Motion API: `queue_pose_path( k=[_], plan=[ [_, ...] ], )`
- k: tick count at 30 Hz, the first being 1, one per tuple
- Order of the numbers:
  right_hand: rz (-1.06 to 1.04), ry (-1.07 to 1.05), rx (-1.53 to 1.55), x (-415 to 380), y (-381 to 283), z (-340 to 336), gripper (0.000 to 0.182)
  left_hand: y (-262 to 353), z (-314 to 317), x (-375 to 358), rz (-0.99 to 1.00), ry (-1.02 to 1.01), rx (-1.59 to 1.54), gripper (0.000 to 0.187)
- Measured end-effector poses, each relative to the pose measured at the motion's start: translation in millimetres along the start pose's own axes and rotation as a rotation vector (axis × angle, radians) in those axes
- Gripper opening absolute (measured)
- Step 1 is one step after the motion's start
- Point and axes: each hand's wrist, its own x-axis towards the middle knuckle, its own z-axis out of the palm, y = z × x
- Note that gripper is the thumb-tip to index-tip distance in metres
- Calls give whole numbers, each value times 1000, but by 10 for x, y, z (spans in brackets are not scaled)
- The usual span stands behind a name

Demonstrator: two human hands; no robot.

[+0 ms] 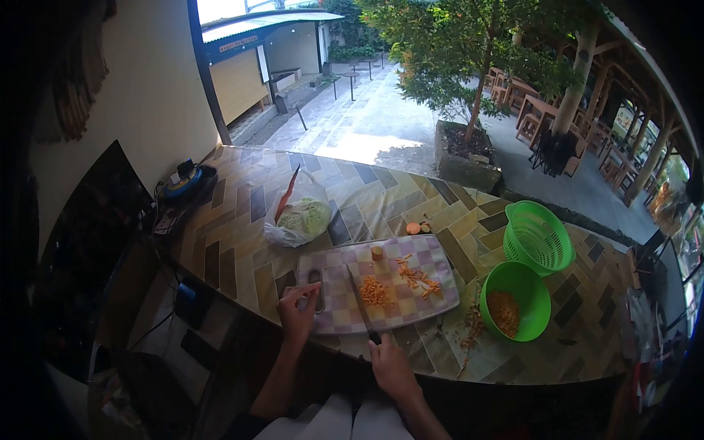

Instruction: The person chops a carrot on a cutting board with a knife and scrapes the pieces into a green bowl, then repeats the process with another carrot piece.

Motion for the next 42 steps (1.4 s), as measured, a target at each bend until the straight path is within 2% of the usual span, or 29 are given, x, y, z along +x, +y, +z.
queue_pose_path(
  k=[4,10,16,19,22,28,32,35,38,41,42],
  plan=[
    [78,10,30,-87,98,-143,33,-18,-6,-60,60,-14,3,19],
    [31,-82,117,-159,139,-94,29,15,116,-83,105,-71,-36,22],
    [23,45,71,-50,287,-96,32,143,234,-123,132,-152,-54,21],
    [60,-37,138,-20,111,-274,33,171,275,-113,147,-181,-46,20],
    [-37,75,50,58,277,-285,31,195,317,-114,160,-208,-48,19],
    [-3,-1,95,34,286,-389,33,267,425,-43,225,-193,-43,17],
    [147,-11,502,2,352,-433,30,456,508,64,251,-168,-31,18],
    [249,59,663,-94,298,-591,28,442,701,225,381,-267,-15,19],
    [300,146,796,-122,360,-670,27,516,923,479,409,-560,-52,23],
    [259,209,767,-101,496,-696,27,468,1264,755,701,-746,68,33],
    [264,197,770,-112,487,-725,28,453,1347,823,708,-807,97,35]
  ],
)
